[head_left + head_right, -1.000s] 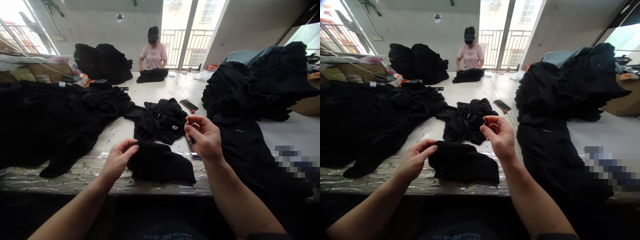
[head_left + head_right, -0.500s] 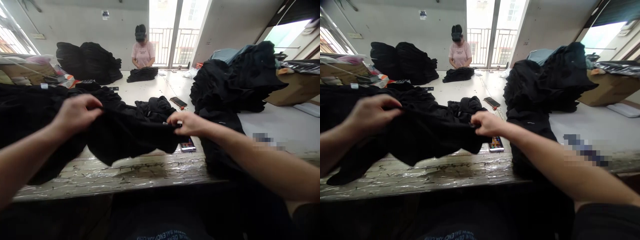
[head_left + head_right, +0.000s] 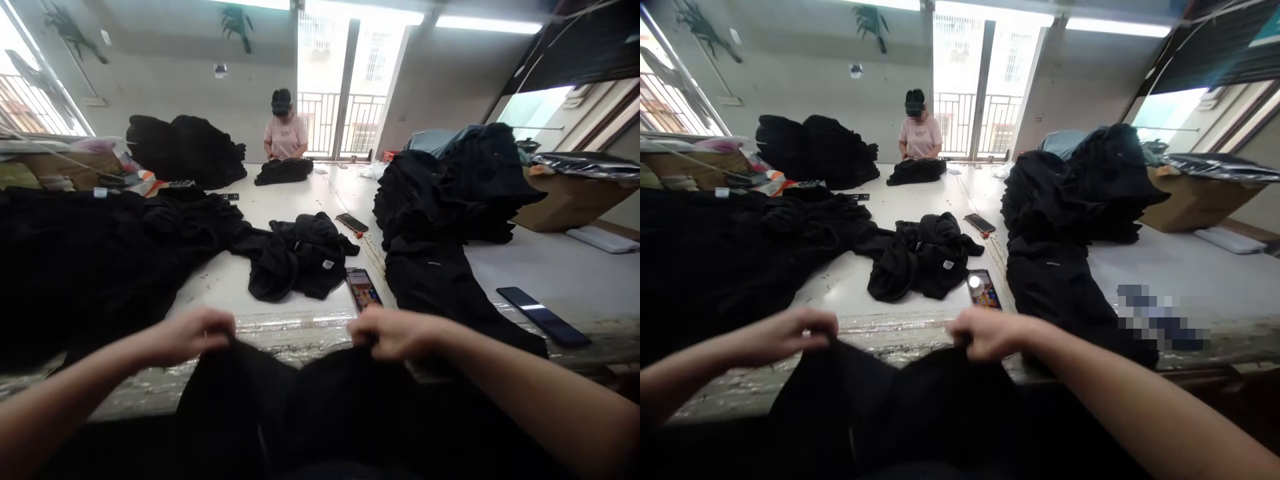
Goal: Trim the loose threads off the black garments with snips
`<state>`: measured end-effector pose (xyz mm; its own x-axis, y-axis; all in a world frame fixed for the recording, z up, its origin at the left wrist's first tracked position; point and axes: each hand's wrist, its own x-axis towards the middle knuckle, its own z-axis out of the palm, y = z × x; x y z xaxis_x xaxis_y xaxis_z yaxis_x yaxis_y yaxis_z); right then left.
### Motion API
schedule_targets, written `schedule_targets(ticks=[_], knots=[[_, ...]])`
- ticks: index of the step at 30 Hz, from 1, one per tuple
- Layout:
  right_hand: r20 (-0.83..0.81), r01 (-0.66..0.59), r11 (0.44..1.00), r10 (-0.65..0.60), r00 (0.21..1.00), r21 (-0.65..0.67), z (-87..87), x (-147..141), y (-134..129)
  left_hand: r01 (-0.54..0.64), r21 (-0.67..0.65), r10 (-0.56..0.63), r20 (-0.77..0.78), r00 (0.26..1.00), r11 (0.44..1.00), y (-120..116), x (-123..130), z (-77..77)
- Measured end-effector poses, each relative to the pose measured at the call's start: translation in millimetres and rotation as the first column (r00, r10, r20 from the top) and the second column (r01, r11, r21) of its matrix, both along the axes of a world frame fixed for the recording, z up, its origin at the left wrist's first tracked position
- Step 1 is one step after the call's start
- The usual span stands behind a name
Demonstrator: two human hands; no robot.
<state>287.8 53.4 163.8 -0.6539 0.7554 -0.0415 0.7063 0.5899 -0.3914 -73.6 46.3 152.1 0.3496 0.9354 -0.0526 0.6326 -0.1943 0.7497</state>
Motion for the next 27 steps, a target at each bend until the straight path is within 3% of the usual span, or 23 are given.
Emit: schedule_targets(ticks=[2, 4, 5, 6, 7, 9, 12, 15, 17, 20, 23, 27], knots=[[-0.160, -0.020, 0.991, 0.041, 0.986, 0.133, 20.4, 5, 14, -0.097, 0.213, 0.104, -0.023, 0.994, 0.972, 9, -7, 26.7], [-0.318, 0.125, 0.919, 0.000, 0.948, 0.373, 33.3, 8, 23, -0.287, 0.476, 0.296, 0.057, 0.953, 0.831, 13, -11, 47.6], [-0.346, 0.169, 0.876, -0.002, 0.938, 0.451, 34.3, 7, 26, -0.345, 0.561, 0.356, 0.094, 0.930, 0.753, 14, -12, 52.9], [-0.333, 0.169, 0.856, 0.004, 0.943, 0.488, 31.1, 6, 27, -0.357, 0.609, 0.380, 0.097, 0.920, 0.708, 13, -13, 53.6], [-0.288, 0.136, 0.860, 0.013, 0.958, 0.491, 23.9, 4, 26, -0.338, 0.629, 0.380, 0.073, 0.922, 0.700, 12, -14, 49.3], [-0.157, 0.022, 0.912, 0.046, 0.986, 0.409, 0.8, -1, 22, -0.285, 0.593, 0.358, -0.007, 0.934, 0.753, 11, -15, 27.3], [-0.071, -0.064, 0.982, 0.077, 0.994, 0.176, -39.2, -4, 14, -0.232, 0.426, 0.324, -0.157, 0.933, 0.875, 8, -17, -26.4], [-0.135, 0.073, 0.996, -0.065, 0.989, 0.053, -69.2, 2, 9, -0.142, 0.270, 0.221, -0.290, 0.931, 0.952, 0, -19, -77.1], [-0.175, 0.183, 0.983, -0.177, 0.969, 0.021, -84.3, 4, 5, -0.138, 0.228, 0.205, -0.307, 0.929, 0.964, -8, -21, -97.9], [-0.125, 0.223, 0.975, -0.223, 0.967, -0.017, -106.2, -4, -7, -0.225, 0.222, 0.282, -0.276, 0.919, 0.949, -17, -24, -108.4], [0.047, 0.234, 0.972, -0.235, 0.971, 0.029, -125.5, -21, -19, -0.286, 0.221, 0.339, -0.258, 0.905, 0.932, -22, -27, -104.7], [0.103, 0.183, 0.980, -0.189, 0.976, 0.073, -126.0, -27, -19, -0.325, 0.219, 0.371, -0.221, 0.902, 0.920, -23, -27, -91.6]])
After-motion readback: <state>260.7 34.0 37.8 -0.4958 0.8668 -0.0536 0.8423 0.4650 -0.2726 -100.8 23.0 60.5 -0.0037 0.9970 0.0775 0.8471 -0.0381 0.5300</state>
